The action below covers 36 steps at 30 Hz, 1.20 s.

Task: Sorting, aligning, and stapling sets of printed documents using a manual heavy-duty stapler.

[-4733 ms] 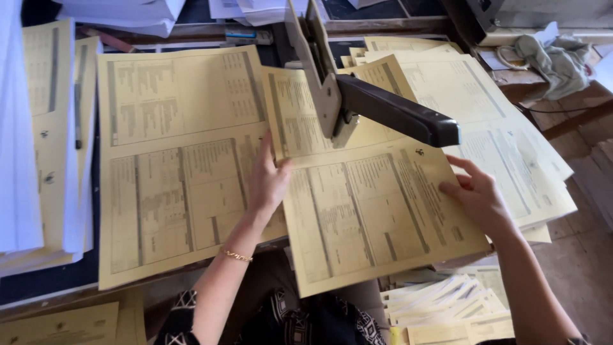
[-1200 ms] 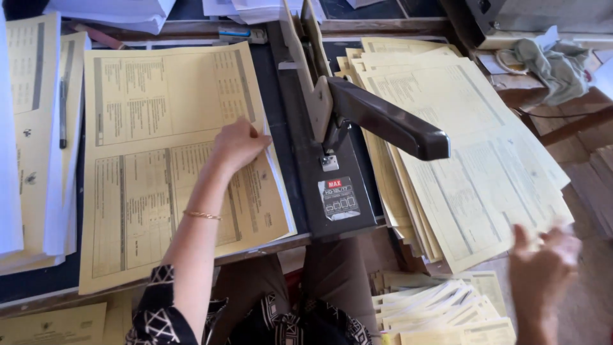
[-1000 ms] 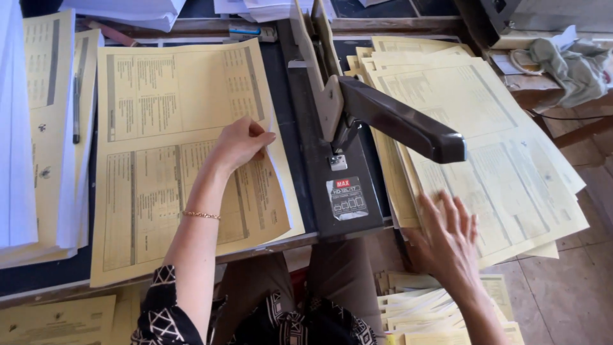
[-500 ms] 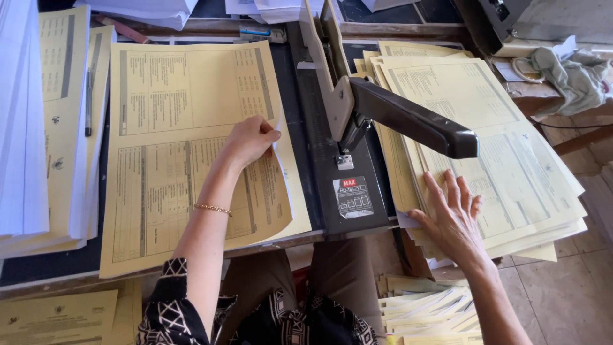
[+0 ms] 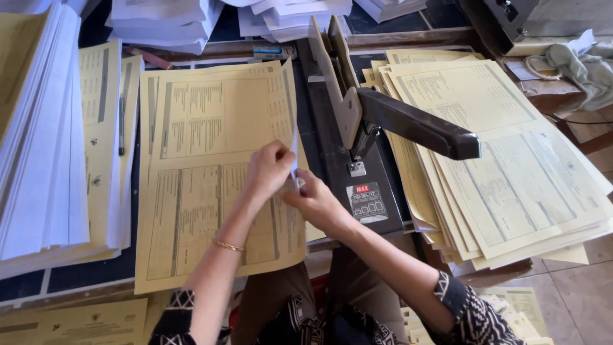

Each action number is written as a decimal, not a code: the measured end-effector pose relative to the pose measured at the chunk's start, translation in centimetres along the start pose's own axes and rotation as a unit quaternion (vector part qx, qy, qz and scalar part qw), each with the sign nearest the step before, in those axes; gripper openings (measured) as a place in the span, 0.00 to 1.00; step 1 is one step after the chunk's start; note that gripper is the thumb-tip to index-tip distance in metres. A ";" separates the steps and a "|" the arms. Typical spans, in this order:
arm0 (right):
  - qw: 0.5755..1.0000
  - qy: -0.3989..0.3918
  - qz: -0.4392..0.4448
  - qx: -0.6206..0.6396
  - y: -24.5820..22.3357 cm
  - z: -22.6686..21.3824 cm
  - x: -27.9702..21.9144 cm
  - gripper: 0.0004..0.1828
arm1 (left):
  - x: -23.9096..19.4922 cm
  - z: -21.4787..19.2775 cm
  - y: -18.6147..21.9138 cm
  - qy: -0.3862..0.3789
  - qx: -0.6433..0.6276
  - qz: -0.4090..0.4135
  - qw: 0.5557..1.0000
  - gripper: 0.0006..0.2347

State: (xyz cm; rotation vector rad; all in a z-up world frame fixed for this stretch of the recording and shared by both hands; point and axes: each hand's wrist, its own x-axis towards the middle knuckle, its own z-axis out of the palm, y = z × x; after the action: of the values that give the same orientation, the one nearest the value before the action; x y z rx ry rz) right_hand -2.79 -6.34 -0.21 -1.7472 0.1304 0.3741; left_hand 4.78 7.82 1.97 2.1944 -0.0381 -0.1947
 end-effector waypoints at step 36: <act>0.972 0.061 -0.226 -0.022 -10.3 -3.7 -8.0 0.17 | -18.4 -19.9 -1.1 0.315 -0.043 0.264 0.911 0.45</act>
State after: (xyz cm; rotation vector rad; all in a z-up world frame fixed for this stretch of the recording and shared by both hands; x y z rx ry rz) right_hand -6.71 -8.64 12.55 -1.7831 -0.1894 -0.0642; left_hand -10.35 26.27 14.93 1.9798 -0.2511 0.7987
